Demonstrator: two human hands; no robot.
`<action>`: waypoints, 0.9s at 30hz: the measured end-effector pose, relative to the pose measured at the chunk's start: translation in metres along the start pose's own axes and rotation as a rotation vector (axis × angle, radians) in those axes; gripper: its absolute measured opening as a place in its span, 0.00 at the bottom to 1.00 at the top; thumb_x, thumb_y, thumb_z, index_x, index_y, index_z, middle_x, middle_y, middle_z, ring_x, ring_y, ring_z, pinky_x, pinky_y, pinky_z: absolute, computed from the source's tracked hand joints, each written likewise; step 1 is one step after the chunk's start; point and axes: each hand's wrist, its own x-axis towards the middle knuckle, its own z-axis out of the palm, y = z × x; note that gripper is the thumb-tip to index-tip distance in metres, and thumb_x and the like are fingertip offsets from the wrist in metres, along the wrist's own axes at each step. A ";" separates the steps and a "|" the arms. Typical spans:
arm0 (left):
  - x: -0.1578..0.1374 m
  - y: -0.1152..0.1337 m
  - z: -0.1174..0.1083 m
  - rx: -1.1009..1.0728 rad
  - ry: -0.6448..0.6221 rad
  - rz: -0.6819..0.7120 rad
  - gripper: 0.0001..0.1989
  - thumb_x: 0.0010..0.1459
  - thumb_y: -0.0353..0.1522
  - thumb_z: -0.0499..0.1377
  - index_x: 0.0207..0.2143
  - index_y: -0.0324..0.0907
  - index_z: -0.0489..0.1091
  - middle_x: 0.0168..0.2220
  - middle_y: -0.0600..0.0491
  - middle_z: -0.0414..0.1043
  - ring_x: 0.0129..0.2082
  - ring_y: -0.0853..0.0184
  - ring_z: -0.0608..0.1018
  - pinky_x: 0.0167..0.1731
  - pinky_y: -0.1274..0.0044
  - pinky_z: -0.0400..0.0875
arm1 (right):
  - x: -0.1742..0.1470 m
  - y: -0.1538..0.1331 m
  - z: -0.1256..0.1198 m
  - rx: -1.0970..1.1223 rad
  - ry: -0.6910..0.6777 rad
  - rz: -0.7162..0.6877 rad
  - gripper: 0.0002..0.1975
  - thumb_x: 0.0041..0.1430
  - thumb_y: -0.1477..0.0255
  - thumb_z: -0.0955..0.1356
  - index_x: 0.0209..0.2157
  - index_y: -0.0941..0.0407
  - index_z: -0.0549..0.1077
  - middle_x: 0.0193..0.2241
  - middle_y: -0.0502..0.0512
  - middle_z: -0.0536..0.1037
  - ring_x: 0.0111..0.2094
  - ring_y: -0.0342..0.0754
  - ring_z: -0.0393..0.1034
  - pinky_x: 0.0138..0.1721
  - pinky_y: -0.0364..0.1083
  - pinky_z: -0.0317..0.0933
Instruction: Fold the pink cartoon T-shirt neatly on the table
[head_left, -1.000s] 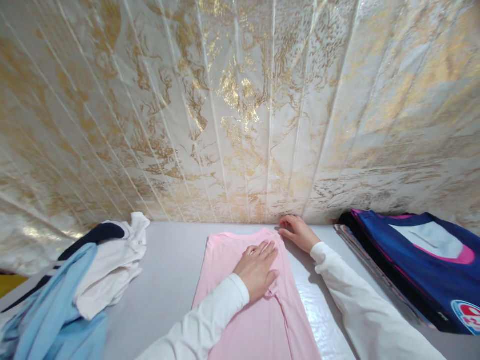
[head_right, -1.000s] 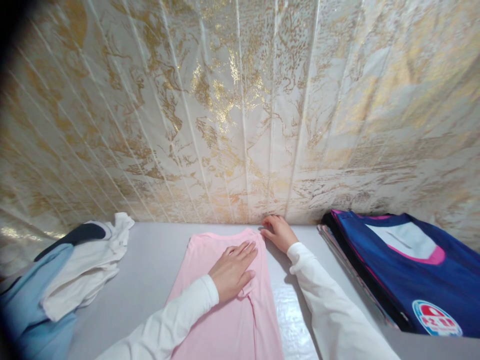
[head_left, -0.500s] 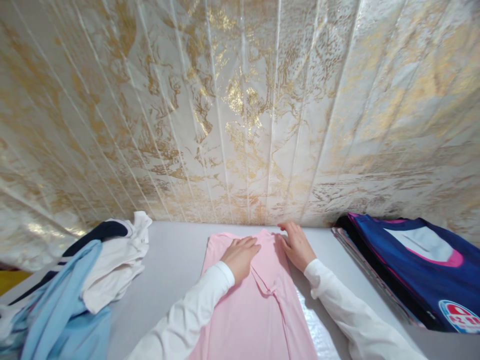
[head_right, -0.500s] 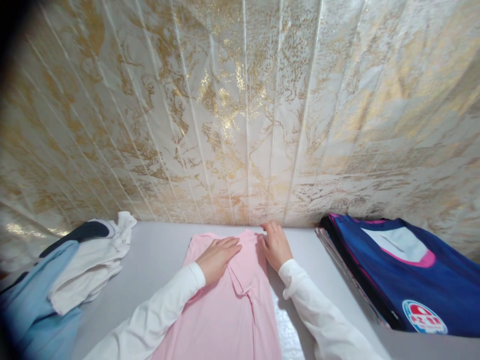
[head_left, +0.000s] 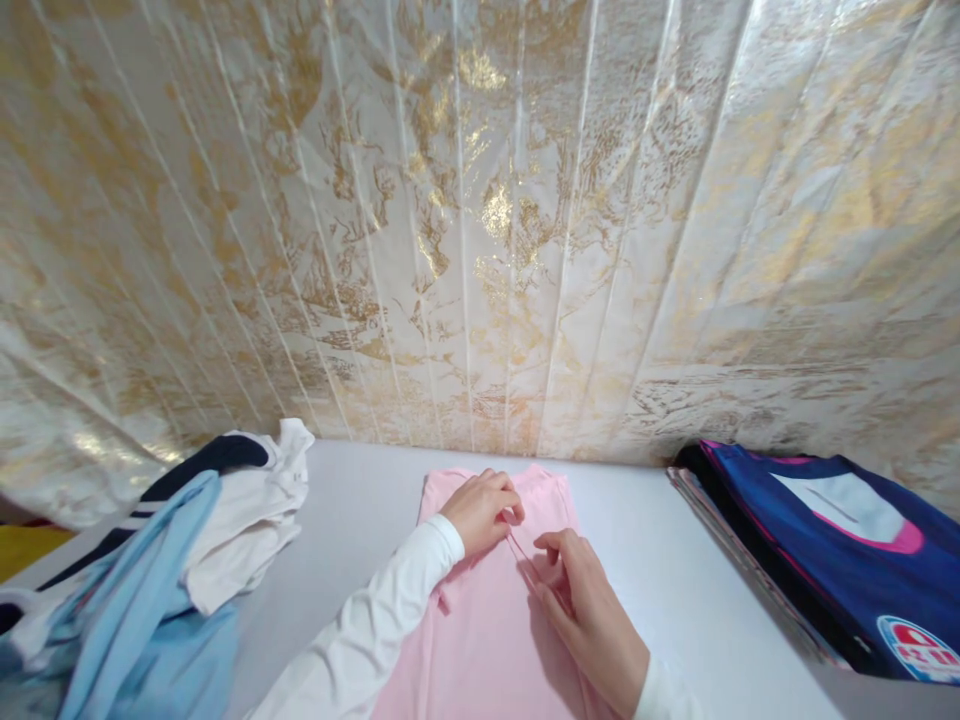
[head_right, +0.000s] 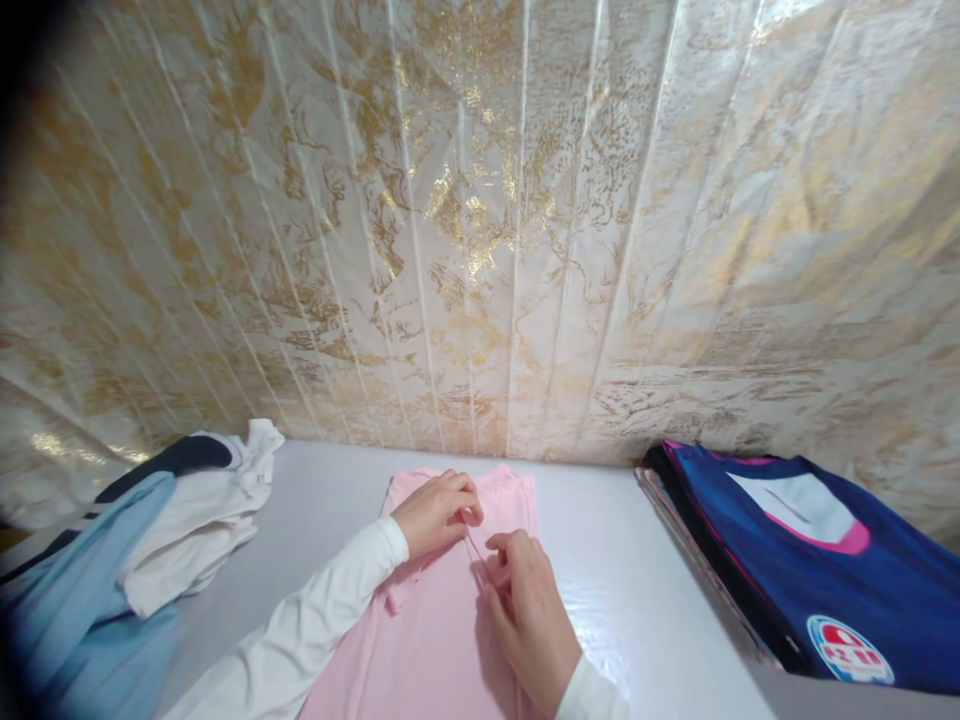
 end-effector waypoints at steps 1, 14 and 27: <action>0.000 0.000 0.000 -0.005 -0.007 0.011 0.08 0.51 0.23 0.59 0.31 0.45 0.73 0.37 0.55 0.68 0.41 0.65 0.69 0.42 0.76 0.63 | -0.001 0.002 0.001 0.001 0.010 -0.005 0.18 0.52 0.79 0.62 0.44 0.49 0.60 0.36 0.55 0.67 0.37 0.53 0.64 0.40 0.55 0.63; 0.000 0.008 0.006 -0.035 -0.059 0.136 0.09 0.49 0.29 0.65 0.34 0.47 0.72 0.37 0.57 0.69 0.41 0.65 0.68 0.42 0.76 0.60 | -0.003 0.004 0.005 0.064 0.014 0.017 0.25 0.49 0.82 0.62 0.48 0.50 0.58 0.40 0.55 0.66 0.41 0.53 0.63 0.43 0.53 0.62; 0.003 0.010 0.003 0.033 -0.078 0.155 0.03 0.56 0.29 0.62 0.29 0.45 0.72 0.35 0.57 0.69 0.42 0.65 0.67 0.43 0.75 0.56 | -0.004 0.002 0.004 0.045 0.020 0.037 0.20 0.51 0.83 0.60 0.46 0.53 0.58 0.38 0.54 0.65 0.40 0.49 0.63 0.43 0.50 0.61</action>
